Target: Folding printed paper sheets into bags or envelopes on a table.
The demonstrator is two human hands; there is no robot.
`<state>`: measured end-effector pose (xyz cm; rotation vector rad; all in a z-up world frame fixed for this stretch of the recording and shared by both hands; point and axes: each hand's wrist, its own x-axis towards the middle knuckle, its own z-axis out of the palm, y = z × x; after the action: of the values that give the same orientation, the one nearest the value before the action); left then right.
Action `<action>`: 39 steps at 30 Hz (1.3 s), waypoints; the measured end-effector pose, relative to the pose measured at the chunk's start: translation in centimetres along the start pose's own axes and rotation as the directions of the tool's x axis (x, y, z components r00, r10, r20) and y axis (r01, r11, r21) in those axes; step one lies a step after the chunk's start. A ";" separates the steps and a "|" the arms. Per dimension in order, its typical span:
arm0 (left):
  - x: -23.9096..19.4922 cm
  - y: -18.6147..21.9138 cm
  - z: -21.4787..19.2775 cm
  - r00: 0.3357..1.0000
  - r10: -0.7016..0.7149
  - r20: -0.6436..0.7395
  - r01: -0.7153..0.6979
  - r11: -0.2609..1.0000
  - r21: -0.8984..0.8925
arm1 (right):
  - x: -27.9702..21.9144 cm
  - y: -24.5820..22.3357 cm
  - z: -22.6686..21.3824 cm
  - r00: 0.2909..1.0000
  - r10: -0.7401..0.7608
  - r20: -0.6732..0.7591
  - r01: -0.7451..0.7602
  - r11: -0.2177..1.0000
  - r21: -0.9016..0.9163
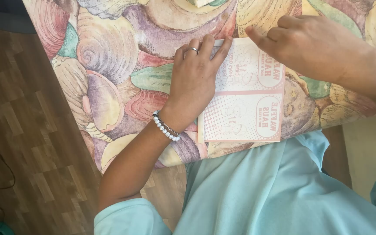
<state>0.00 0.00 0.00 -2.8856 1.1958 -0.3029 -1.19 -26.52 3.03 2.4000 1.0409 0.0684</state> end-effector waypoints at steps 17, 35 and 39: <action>0.0 0.1 0.4 1.000 0.014 -0.028 -0.013 0.999 0.035 | -0.2 0.3 0.7 0.998 -0.017 -0.062 0.020 0.999 0.041; 0.3 0.4 0.1 1.000 0.000 -0.009 0.000 1.000 0.018 | 0.6 0.8 1.2 0.997 -0.076 0.024 0.073 0.991 0.110; 0.3 0.3 0.2 0.999 0.008 -0.033 -0.008 1.000 0.002 | 0.5 1.1 1.4 0.995 -0.074 0.061 0.066 0.991 0.120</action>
<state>-0.01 -0.43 -0.20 -2.8850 1.2111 -0.3530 0.23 -27.42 2.24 2.4502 1.1261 -0.0981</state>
